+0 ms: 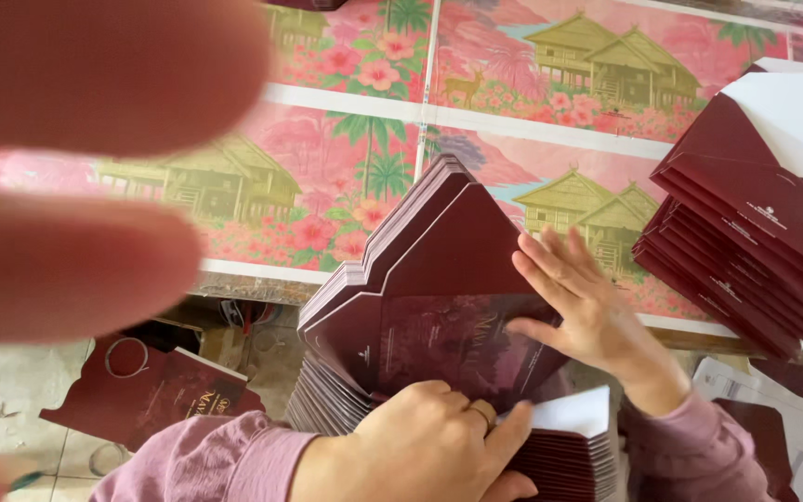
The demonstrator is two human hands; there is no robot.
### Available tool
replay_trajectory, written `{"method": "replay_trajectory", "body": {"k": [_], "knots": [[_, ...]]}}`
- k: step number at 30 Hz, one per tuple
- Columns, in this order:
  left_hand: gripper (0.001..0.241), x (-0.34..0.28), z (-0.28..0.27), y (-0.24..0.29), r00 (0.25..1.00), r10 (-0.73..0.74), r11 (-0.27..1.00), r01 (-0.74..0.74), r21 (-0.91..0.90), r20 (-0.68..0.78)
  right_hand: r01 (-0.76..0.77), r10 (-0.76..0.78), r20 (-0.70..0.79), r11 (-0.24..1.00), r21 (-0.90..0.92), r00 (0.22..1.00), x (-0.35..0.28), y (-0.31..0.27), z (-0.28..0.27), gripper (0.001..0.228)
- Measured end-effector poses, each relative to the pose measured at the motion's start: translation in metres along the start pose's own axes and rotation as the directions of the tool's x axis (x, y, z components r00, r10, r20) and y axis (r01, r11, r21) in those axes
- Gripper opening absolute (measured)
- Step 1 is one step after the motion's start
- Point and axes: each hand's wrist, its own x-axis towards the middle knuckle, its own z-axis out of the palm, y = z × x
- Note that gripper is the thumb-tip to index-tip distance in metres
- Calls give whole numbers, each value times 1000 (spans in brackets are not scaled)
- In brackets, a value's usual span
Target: The person folds a stack of maroon paper items by hand, aligning the edges and pressing down on the creases. They repeatedly lift and turn the stack to fold different sections, ensuring the folds are sharp and even.
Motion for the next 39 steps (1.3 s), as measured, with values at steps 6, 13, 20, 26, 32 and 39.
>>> {"method": "replay_trajectory", "body": {"k": [6, 13, 20, 26, 32, 39], "knots": [[35, 4, -12, -3, 991, -85, 992, 74, -100, -106, 12, 2, -38, 936, 352, 999, 6, -32, -21, 27], [67, 1, -9, -2, 985, -61, 990, 80, -117, 163, -94, 92, 18, 973, 210, 996, 8, -4, -4, 72], [39, -1, -17, -1, 988, -109, 992, 102, -73, -107, -17, -7, 56, 912, 409, 998, 18, -34, -32, 25], [56, -4, -11, 5, 988, -133, 986, 139, -87, 77, -1, -1, 12, 987, 162, 1000, 23, -16, -12, 54], [39, -2, -26, 4, 983, -154, 983, 142, -113, -104, 35, -68, 94, 950, 312, 993, 25, -33, -31, 29], [66, -7, -19, 7, 972, -214, 963, 226, -149, 96, 92, -97, 76, 994, 65, 992, 25, 2, 9, 86]]}}
